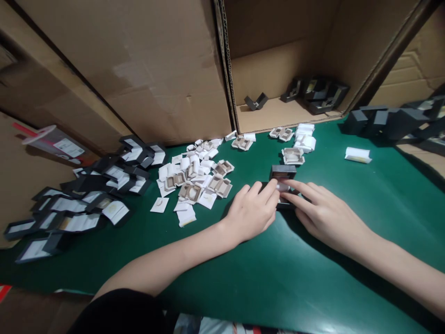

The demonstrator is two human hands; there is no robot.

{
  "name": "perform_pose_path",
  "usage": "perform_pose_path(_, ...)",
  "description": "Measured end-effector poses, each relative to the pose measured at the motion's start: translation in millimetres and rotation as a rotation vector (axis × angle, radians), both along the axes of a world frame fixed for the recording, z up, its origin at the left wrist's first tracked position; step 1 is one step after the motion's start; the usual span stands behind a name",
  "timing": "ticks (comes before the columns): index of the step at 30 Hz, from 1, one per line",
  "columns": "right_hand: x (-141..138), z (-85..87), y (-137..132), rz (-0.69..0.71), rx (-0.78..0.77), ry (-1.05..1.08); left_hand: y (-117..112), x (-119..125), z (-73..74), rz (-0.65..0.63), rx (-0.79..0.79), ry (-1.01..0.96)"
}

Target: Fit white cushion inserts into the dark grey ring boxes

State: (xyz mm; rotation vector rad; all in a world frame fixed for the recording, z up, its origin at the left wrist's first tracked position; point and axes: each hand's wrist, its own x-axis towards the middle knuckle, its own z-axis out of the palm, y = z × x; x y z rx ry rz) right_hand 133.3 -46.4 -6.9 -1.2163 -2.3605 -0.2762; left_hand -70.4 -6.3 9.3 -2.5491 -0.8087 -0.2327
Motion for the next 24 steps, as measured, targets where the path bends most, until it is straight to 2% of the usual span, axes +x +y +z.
perform_pose_path(10,-3.4,-0.6,-1.9,-0.081,-0.02,-0.041,-0.8,2.3,2.3,0.018,-0.013,-0.002)
perform_pose_path(16,-4.0,0.5,-2.8,-0.093,0.024,-0.072,2.0,0.2,-0.4,-0.006,-0.019,0.004)
perform_pose_path(24,-3.1,0.3,-2.2,-0.088,0.003,-0.07,5.2,-0.4,-2.3,-0.026,-0.055,-0.031)
